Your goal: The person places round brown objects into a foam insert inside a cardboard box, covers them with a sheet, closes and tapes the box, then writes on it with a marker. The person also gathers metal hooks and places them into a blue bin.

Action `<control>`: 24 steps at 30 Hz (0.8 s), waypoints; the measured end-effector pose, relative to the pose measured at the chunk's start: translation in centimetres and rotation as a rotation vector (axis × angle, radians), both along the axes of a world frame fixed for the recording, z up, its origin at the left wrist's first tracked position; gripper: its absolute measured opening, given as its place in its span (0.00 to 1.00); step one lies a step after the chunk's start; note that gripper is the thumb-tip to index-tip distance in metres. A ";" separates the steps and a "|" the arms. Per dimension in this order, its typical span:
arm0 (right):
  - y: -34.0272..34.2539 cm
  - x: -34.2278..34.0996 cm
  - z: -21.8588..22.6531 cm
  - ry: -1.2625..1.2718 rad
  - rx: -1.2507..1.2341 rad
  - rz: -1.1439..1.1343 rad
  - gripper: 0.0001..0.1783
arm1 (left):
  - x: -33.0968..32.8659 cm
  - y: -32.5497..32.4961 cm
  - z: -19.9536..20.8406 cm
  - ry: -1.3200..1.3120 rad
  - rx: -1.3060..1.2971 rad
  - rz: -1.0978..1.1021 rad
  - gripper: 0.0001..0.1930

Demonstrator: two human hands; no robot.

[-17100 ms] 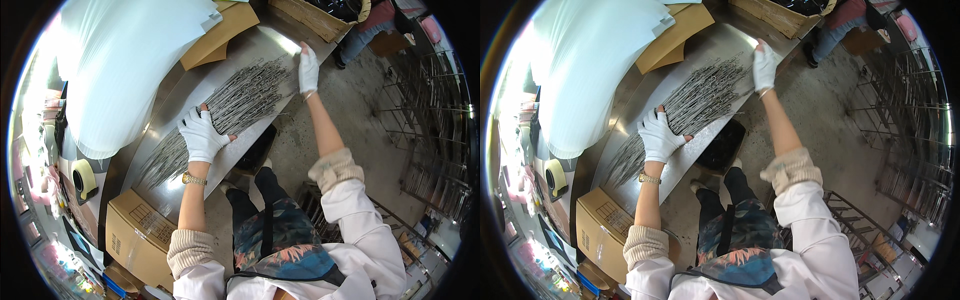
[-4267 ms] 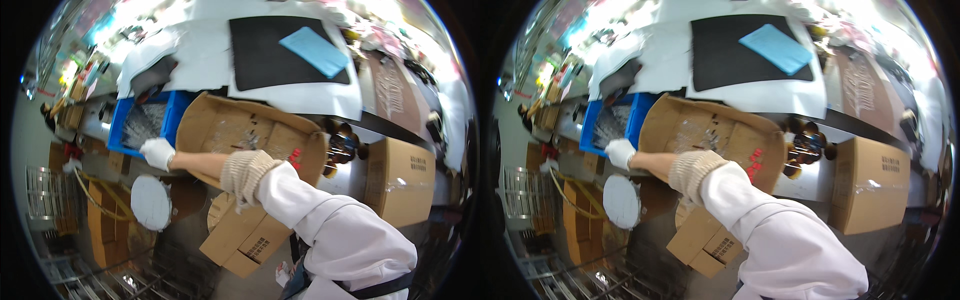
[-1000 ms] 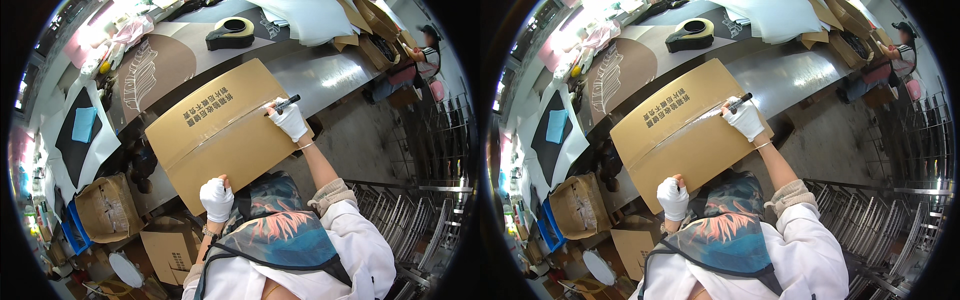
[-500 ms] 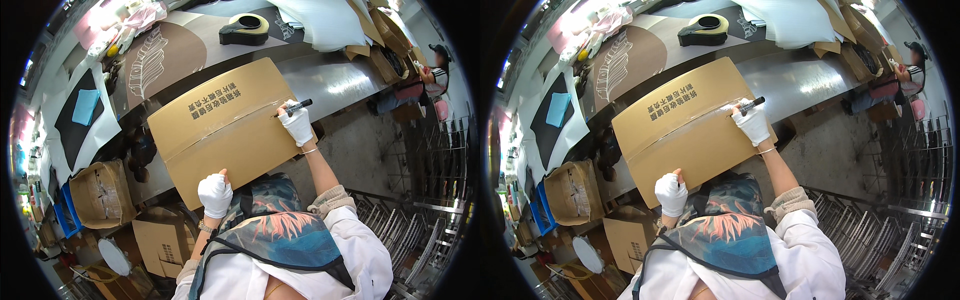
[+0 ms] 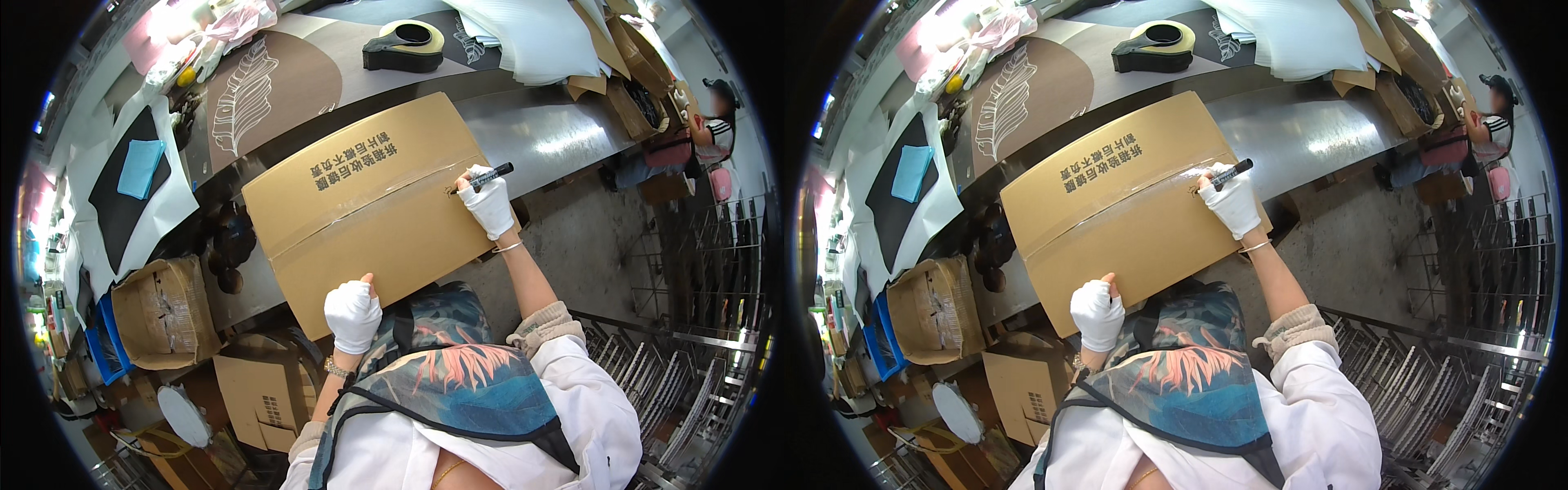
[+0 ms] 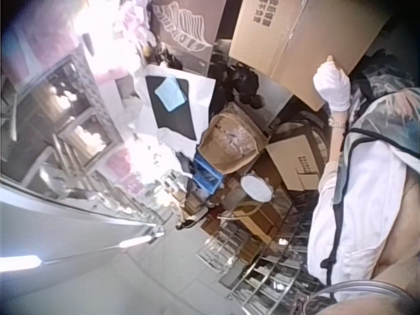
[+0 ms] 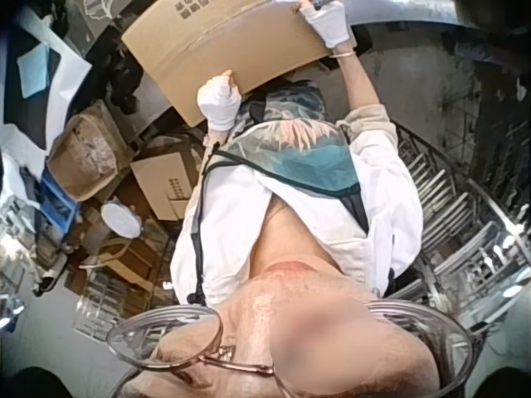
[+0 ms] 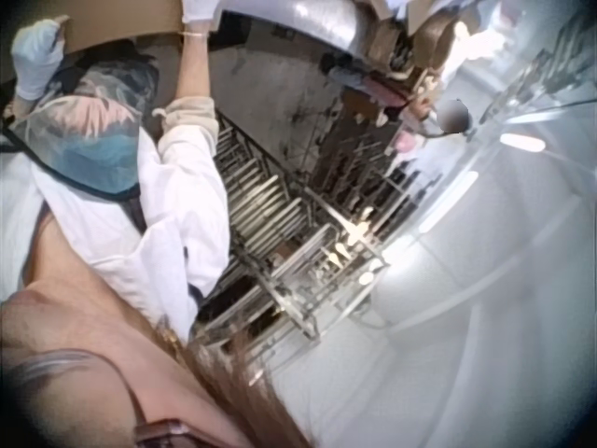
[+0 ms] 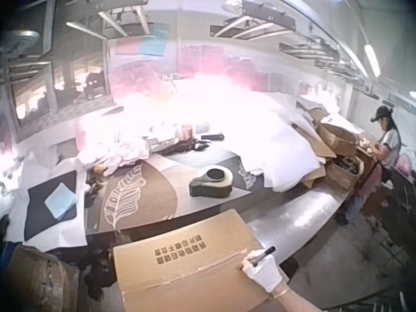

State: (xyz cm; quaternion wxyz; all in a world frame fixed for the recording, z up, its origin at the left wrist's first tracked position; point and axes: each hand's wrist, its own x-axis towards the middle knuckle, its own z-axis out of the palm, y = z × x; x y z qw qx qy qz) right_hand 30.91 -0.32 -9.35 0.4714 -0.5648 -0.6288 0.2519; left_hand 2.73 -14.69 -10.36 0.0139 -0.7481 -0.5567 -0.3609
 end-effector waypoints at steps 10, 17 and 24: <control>0.7 0.9 -0.2 -0.066 0.027 -0.059 0.09 | -0.1 0.0 -0.2 0.016 0.012 -0.018 0.08; 1.1 1.3 0.0 0.041 -0.077 -0.004 0.09 | -0.2 -0.4 0.3 -0.005 -0.080 -0.014 0.06; 1.2 1.3 -0.1 -0.079 -0.045 -0.052 0.10 | -0.2 -0.4 0.3 0.012 -0.092 -0.002 0.06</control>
